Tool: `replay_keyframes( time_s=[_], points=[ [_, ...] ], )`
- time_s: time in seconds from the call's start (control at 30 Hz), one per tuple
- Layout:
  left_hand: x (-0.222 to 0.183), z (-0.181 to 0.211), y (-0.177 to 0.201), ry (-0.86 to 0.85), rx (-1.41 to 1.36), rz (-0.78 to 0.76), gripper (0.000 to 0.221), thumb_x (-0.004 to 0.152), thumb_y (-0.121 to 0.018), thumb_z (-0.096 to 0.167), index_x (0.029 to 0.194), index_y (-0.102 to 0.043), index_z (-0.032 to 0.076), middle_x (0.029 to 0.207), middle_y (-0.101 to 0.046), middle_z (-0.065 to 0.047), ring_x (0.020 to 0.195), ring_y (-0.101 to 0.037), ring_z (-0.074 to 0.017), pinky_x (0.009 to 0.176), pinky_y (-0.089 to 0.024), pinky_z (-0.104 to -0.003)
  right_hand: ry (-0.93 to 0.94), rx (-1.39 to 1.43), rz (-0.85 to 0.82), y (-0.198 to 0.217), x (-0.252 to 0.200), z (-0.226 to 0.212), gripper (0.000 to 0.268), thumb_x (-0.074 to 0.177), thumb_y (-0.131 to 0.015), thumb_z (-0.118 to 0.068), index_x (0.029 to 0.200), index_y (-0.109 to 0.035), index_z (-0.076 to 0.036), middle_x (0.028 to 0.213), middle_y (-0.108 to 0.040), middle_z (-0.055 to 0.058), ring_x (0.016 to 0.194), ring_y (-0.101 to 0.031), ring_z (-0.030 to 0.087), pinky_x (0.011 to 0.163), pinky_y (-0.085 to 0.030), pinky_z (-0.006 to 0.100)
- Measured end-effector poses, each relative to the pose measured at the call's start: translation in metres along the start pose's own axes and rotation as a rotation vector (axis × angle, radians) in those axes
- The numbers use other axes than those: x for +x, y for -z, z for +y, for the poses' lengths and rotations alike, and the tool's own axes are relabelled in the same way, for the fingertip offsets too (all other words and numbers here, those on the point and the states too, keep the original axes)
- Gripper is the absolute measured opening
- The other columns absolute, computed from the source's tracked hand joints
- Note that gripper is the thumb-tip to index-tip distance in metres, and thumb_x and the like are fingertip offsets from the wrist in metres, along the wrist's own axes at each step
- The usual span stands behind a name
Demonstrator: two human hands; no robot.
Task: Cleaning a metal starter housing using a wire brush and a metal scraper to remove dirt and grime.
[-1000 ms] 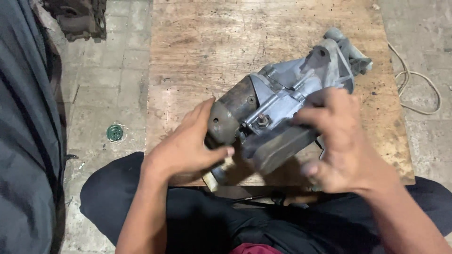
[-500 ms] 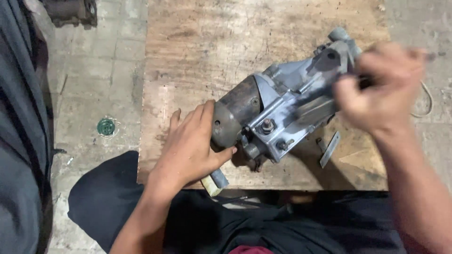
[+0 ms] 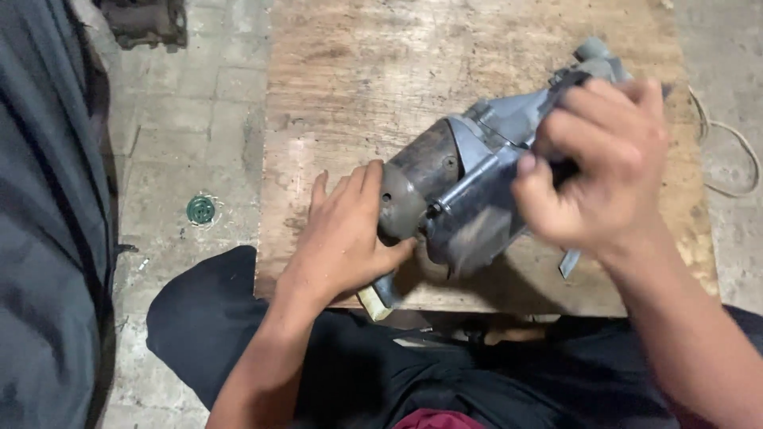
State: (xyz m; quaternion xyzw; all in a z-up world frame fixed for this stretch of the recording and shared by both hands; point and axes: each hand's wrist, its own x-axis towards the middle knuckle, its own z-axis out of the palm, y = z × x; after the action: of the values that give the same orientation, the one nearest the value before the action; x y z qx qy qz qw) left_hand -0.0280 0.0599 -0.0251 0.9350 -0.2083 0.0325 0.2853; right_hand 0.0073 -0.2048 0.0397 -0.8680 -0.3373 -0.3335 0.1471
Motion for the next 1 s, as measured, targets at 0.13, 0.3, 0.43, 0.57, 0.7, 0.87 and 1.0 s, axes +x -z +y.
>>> replay_keyframes(
  time_s=[0.13, 0.3, 0.43, 0.57, 0.7, 0.87, 1.0],
  points=[
    [0.0, -0.006, -0.004, -0.008, 0.0, -0.002, 0.103, 0.066, -0.083, 0.041, 0.141, -0.039, -0.015, 0.125, -0.06, -0.029, 0.116, -0.06, -0.0413, 0.11, -0.023, -0.073, 0.087, 0.112, 0.012, -0.003, 0.002, -0.015, 0.03, 0.082, -0.052, -0.03, 0.057, -0.041, -0.018, 0.059, -0.039, 0.002, 0.066, -0.029, 0.021, 0.082, -0.029, 0.043],
    [-0.001, -0.002, -0.007, -0.003, 0.001, 0.032, 0.097, 0.066, -0.083, 0.041, 0.137, -0.043, -0.013, 0.12, -0.062, -0.027, 0.114, -0.061, -0.0389, 0.112, -0.023, -0.07, -0.243, -0.336, -0.216, 0.034, -0.043, 0.081, 0.026, 0.103, -0.081, -0.007, 0.085, -0.064, -0.003, 0.081, -0.051, 0.008, 0.073, -0.04, 0.022, 0.074, -0.039, 0.037],
    [-0.003, -0.003, -0.004, 0.01, 0.007, 0.015, 0.097, 0.068, -0.081, 0.042, 0.137, -0.042, -0.013, 0.118, -0.062, -0.026, 0.11, -0.061, -0.0389, 0.112, -0.023, -0.068, -0.068, -0.203, -0.121, 0.024, -0.009, 0.01, 0.031, 0.085, -0.068, -0.015, 0.064, -0.045, -0.013, 0.062, -0.037, 0.005, 0.065, -0.028, 0.025, 0.098, -0.031, 0.049],
    [-0.003, -0.003, -0.003, -0.019, -0.028, 0.024, 0.096, 0.069, -0.08, 0.039, 0.14, -0.041, -0.013, 0.122, -0.06, -0.026, 0.114, -0.059, -0.0393, 0.111, -0.021, -0.072, 0.019, 0.025, -0.112, 0.001, -0.01, 0.02, 0.025, 0.083, -0.059, -0.02, 0.06, -0.049, -0.014, 0.057, -0.037, -0.001, 0.056, -0.029, 0.018, 0.065, -0.026, 0.038],
    [-0.003, 0.001, -0.005, -0.021, 0.003, 0.049, 0.097, 0.068, -0.082, 0.039, 0.139, -0.042, -0.014, 0.121, -0.06, -0.027, 0.113, -0.06, -0.0396, 0.113, -0.02, -0.072, -0.263, -0.326, -0.19, 0.043, -0.036, 0.077, 0.029, 0.113, -0.084, -0.008, 0.091, -0.069, 0.003, 0.085, -0.053, 0.01, 0.07, -0.038, 0.023, 0.083, -0.041, 0.036],
    [-0.002, -0.001, -0.006, 0.003, 0.003, 0.009, 0.099, 0.067, -0.083, 0.04, 0.14, -0.041, -0.014, 0.123, -0.061, -0.027, 0.115, -0.061, -0.0395, 0.112, -0.019, -0.075, 0.02, -0.042, -0.098, 0.0, -0.013, 0.004, 0.021, 0.081, -0.061, -0.021, 0.065, -0.051, -0.014, 0.065, -0.037, 0.004, 0.073, -0.031, 0.024, 0.087, -0.031, 0.044],
    [-0.002, -0.001, -0.005, 0.004, 0.016, 0.015, 0.098, 0.069, -0.082, 0.04, 0.14, -0.041, -0.014, 0.126, -0.059, -0.027, 0.117, -0.06, -0.0396, 0.113, -0.018, -0.074, -0.062, -0.2, -0.1, 0.009, -0.037, 0.08, 0.018, 0.09, -0.072, -0.004, 0.074, -0.064, -0.01, 0.06, -0.045, 0.001, 0.055, -0.031, 0.019, 0.066, -0.031, 0.035]
  ],
)
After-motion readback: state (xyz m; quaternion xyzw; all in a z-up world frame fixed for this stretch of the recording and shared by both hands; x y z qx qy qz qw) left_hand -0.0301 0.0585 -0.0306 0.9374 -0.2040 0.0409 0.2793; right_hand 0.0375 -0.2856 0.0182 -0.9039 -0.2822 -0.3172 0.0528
